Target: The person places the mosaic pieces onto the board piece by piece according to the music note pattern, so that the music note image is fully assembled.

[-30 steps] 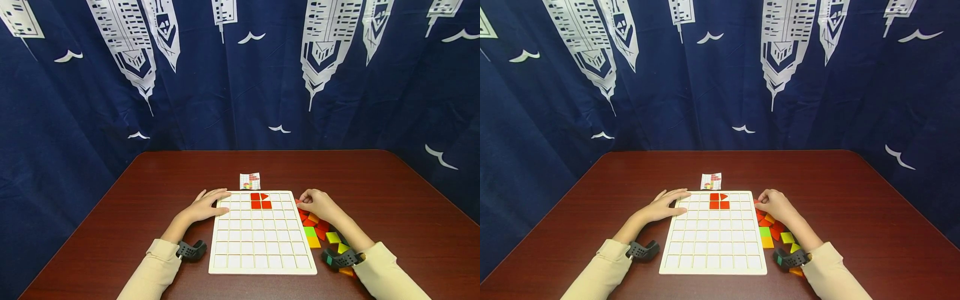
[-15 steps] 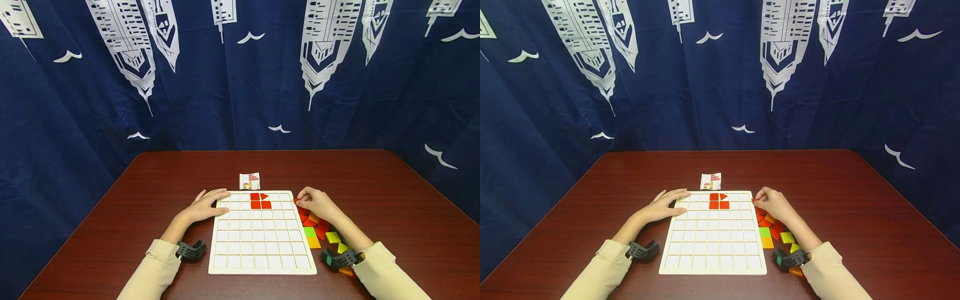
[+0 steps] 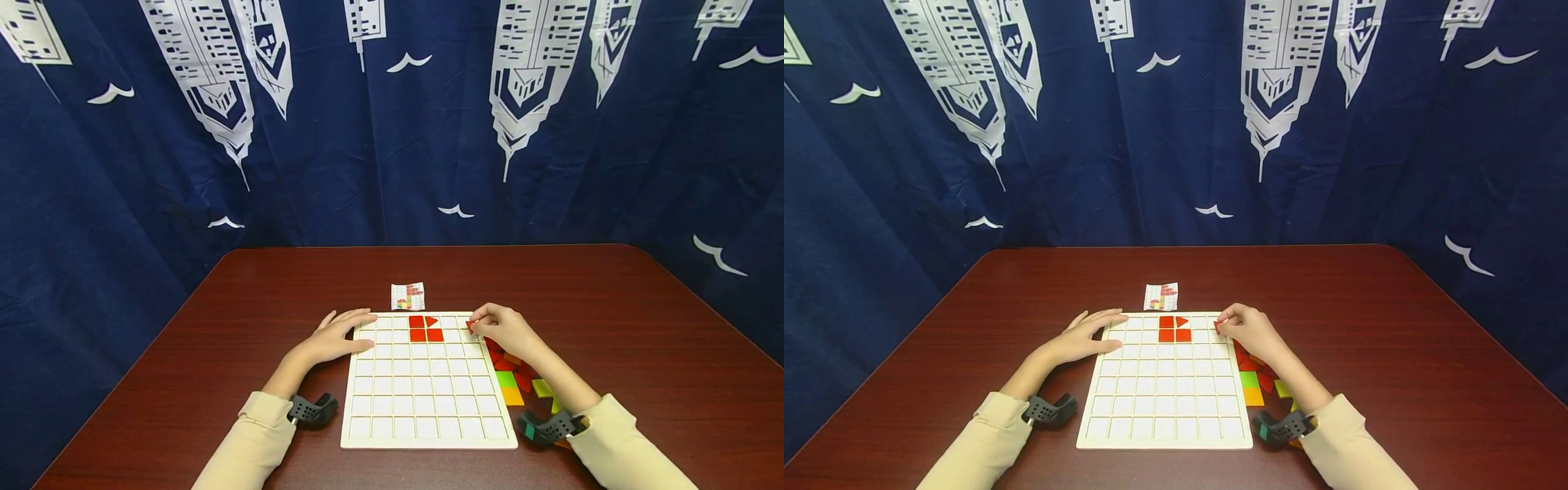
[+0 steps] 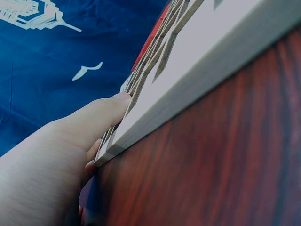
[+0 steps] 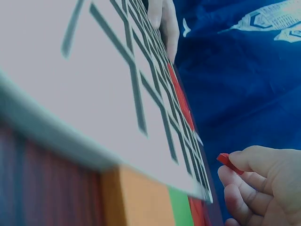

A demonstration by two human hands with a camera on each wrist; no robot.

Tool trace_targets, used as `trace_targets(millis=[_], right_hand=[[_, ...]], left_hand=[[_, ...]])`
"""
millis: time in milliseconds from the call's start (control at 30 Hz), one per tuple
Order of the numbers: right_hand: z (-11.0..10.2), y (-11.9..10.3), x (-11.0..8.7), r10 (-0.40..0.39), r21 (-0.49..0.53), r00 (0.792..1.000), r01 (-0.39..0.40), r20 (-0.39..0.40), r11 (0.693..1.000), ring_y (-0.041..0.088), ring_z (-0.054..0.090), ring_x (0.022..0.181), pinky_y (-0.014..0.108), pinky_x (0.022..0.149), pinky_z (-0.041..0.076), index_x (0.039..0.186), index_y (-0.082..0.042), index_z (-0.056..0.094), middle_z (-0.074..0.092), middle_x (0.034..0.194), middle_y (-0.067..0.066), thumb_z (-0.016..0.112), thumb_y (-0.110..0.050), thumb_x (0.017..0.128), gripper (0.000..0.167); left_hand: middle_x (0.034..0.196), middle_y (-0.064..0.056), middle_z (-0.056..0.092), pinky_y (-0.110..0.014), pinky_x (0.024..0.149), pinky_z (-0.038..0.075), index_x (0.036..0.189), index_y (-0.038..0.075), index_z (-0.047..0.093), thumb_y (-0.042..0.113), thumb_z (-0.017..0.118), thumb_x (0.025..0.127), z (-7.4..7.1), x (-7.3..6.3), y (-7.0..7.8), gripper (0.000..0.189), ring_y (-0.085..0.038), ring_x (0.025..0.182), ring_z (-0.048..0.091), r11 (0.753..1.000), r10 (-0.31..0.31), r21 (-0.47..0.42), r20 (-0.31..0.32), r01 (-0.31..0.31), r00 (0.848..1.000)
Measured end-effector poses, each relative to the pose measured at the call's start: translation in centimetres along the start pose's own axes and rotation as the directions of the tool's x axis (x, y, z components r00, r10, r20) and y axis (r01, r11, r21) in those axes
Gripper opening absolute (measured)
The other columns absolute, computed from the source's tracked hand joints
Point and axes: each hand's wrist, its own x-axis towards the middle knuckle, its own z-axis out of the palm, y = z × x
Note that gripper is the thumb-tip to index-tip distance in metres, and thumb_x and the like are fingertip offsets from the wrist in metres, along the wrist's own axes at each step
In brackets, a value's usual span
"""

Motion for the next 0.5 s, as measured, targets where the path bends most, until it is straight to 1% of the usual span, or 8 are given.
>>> trace_targets(millis=[133,267,367,500], right_hand=[[0.7,-0.6,0.1,0.000,0.045,1.000,-0.001,0.020,0.999,0.015,0.056,0.070,0.026,0.062,0.044,0.100,-0.004,0.059,0.065,0.081,0.007,0.057,-0.018,0.087,0.019],[1.4,-1.1,0.2,0.021,0.070,0.999,-0.023,0.030,0.997,0.016,0.055,0.070,0.026,0.063,0.044,0.100,-0.004,0.059,0.065,0.081,0.006,0.058,-0.018,0.086,0.019],[1.9,-1.2,0.3,0.028,0.075,0.999,-0.030,0.024,0.997,0.015,0.053,0.072,0.025,0.061,0.042,0.099,-0.004,0.060,0.065,0.083,0.006,0.058,-0.017,0.086,0.018],[2.7,-1.2,0.3,0.033,0.067,0.999,-0.033,0.005,0.997,0.014,0.054,0.071,0.023,0.059,0.041,0.097,-0.005,0.060,0.065,0.084,0.006,0.059,-0.016,0.086,0.016]], left_hand=[[0.150,-0.001,0.027,-0.053,0.112,-0.005,0.138,0.021,0.040,0.046,0.056,0.086,0.0,-0.1,0.0,0.060,-0.022,0.140,0.020,1.000,-0.004,-0.006,-0.002,0.004,1.000],[0.150,-0.001,0.026,-0.053,0.112,-0.006,0.138,0.021,0.040,0.047,0.055,0.086,-0.1,-0.1,-0.1,0.060,-0.022,0.140,0.020,1.000,-0.011,-0.006,0.001,0.011,1.000],[0.150,-0.002,0.026,-0.053,0.112,-0.006,0.138,0.021,0.040,0.046,0.055,0.086,-0.1,-0.1,-0.1,0.059,-0.022,0.140,0.020,1.000,-0.015,-0.008,0.002,0.015,1.000],[0.150,-0.002,0.026,-0.054,0.112,-0.005,0.137,0.021,0.041,0.046,0.055,0.087,0.0,-0.1,0.0,0.058,-0.023,0.140,0.020,1.000,-0.011,-0.017,0.003,0.011,1.000]])
